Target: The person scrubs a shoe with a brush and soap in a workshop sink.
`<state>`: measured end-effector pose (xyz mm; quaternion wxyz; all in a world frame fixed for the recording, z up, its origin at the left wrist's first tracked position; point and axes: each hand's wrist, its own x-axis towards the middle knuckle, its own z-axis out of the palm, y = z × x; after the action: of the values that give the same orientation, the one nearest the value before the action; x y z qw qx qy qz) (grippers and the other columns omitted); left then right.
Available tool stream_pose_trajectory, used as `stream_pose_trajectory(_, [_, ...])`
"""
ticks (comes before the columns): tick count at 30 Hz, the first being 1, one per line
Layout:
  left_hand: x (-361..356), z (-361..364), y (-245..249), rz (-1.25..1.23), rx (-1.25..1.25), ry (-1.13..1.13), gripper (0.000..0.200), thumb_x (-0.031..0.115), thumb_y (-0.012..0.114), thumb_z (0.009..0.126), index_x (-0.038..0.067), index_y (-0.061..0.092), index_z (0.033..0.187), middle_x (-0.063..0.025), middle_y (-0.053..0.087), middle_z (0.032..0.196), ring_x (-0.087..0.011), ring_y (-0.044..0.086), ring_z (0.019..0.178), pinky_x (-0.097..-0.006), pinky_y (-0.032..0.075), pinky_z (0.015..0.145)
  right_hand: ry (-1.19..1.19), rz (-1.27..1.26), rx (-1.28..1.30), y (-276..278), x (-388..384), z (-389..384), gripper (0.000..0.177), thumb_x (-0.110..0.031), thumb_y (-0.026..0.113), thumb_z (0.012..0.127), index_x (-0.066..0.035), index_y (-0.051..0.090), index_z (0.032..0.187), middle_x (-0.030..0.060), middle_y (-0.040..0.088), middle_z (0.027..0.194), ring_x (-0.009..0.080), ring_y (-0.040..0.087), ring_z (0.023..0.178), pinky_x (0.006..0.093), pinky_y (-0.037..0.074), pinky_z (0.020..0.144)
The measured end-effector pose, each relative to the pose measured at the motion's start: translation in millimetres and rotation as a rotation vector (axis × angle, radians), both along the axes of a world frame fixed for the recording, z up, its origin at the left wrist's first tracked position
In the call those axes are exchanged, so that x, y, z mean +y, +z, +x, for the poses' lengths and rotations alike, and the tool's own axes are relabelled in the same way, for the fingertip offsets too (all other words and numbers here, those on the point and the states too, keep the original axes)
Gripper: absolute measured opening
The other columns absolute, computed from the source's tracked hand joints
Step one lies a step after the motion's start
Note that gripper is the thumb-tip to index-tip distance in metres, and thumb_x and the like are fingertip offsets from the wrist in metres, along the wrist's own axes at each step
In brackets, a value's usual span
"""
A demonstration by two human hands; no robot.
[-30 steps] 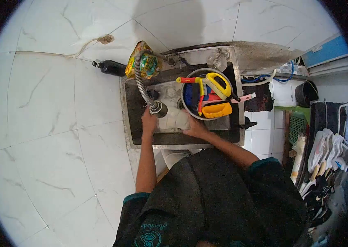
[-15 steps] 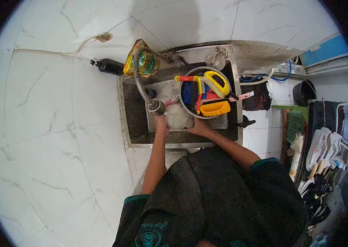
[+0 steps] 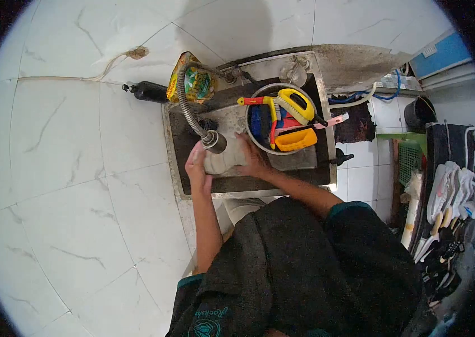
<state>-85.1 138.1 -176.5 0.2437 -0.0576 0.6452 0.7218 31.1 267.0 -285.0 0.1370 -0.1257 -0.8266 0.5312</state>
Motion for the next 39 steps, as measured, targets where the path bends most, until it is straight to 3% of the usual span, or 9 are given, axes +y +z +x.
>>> stream_pose_trajectory(6, [-26.1, -1.9, -8.9, 0.053, 0.019, 0.095, 0.044, 0.016, 0.065, 0.092, -0.004, 0.052, 0.128, -0.0154, 0.062, 0.118, -0.0228, 0.062, 0.108, -0.0358, 0.052, 0.091, -0.03, -0.029, -0.07, -37.4, -0.2, 0.9, 0.109, -0.032, 0.087, 0.061, -0.009, 0.024, 0.147, 0.0238, 0.029, 0.147, 0.0386, 0.029, 0.138, 0.0469, 0.025, 0.114])
stream_pose_trajectory(9, [-46.8, -8.6, -35.2, -0.098, 0.161, 0.161, 0.037, 0.018, 0.067, 0.092, -0.003, 0.059, 0.121, -0.0136, 0.065, 0.112, -0.0219, 0.062, 0.102, -0.0351, 0.05, 0.09, -0.03, -0.137, -0.109, -45.5, -0.8, 0.7, 0.107, -0.04, 0.087, 0.062, -0.008, 0.026, 0.145, 0.0226, 0.03, 0.147, 0.0342, 0.03, 0.138, 0.0447, 0.025, 0.114])
stream_pose_trajectory(12, [-58.7, -7.8, -41.1, -0.501, 0.527, 0.052, 0.029, 0.02, 0.068, 0.091, -0.001, 0.065, 0.11, -0.0112, 0.067, 0.105, -0.0204, 0.062, 0.097, -0.034, 0.048, 0.089, -0.043, -0.409, -0.248, -54.3, 0.4, 1.7, 0.103, -0.048, 0.085, 0.065, -0.007, 0.031, 0.143, 0.0204, 0.034, 0.145, 0.0303, 0.033, 0.136, 0.0422, 0.026, 0.114])
stream_pose_trajectory(17, [-45.8, 7.1, -26.4, -0.644, 0.695, -0.026, 0.026, 0.02, 0.071, 0.088, -0.001, 0.068, 0.103, -0.0096, 0.068, 0.103, -0.0193, 0.061, 0.095, -0.0332, 0.045, 0.09, -0.257, -0.584, -0.286, -88.2, -4.8, 4.9, 0.09, -0.056, 0.077, 0.073, -0.005, 0.043, 0.14, 0.0177, 0.047, 0.137, 0.0256, 0.044, 0.128, 0.0382, 0.036, 0.108])
stream_pose_trajectory(19, [-46.4, 6.4, -29.8, -0.632, 0.672, 0.01, 0.026, 0.02, 0.071, 0.088, -0.001, 0.068, 0.102, -0.0092, 0.068, 0.102, -0.0188, 0.061, 0.094, -0.033, 0.045, 0.089, -0.083, -0.654, -0.263, -99.7, 12.7, 8.8, 0.086, -0.057, 0.074, 0.076, -0.006, 0.046, 0.138, 0.0173, 0.05, 0.134, 0.0249, 0.048, 0.125, 0.0372, 0.04, 0.104])
stream_pose_trajectory(28, [-43.0, 5.3, -17.2, -0.623, 0.606, 0.015, 0.027, 0.022, 0.071, 0.087, 0.001, 0.069, 0.103, -0.0094, 0.068, 0.102, -0.0183, 0.06, 0.095, -0.0328, 0.046, 0.09, 0.011, 0.005, -0.243, -44.3, 25.0, 13.1, 0.06, -0.049, 0.069, 0.085, -0.005, 0.058, 0.124, 0.0141, 0.061, 0.117, 0.0259, 0.06, 0.105, 0.0376, 0.048, 0.091])
stream_pose_trajectory(33, [-47.2, -5.1, -10.4, -0.689, 0.64, -0.02, 0.023, 0.021, 0.074, 0.085, 0.001, 0.071, 0.095, -0.0084, 0.069, 0.09, -0.0161, 0.062, 0.085, -0.0317, 0.048, 0.082, 0.243, -0.204, -0.071, -50.4, 28.8, 24.3, 0.053, -0.044, 0.065, 0.089, -0.006, 0.057, 0.124, 0.0164, 0.063, 0.109, 0.028, 0.061, 0.102, 0.039, 0.047, 0.09])
stream_pose_trajectory(36, [-30.8, -2.1, -11.9, -0.615, 0.641, -0.015, 0.026, 0.021, 0.077, 0.081, -0.001, 0.071, 0.095, -0.0096, 0.07, 0.09, -0.0161, 0.062, 0.084, -0.0322, 0.049, 0.081, 0.212, -0.204, -0.216, -36.0, 29.8, 32.0, 0.043, -0.038, 0.067, 0.088, -0.004, 0.061, 0.113, 0.0162, 0.063, 0.101, 0.0285, 0.062, 0.093, 0.0403, 0.049, 0.082])
stream_pose_trajectory(39, [-17.7, -2.6, -47.0, -0.831, 0.787, -0.265, 0.028, 0.018, 0.078, 0.077, -0.003, 0.07, 0.094, -0.0106, 0.07, 0.088, -0.0163, 0.063, 0.082, -0.0324, 0.05, 0.08, 0.19, -0.211, -0.071, -28.5, 4.1, 8.8, 0.039, -0.033, 0.069, 0.084, -0.003, 0.061, 0.108, 0.016, 0.062, 0.095, 0.0299, 0.063, 0.085, 0.0409, 0.049, 0.075])
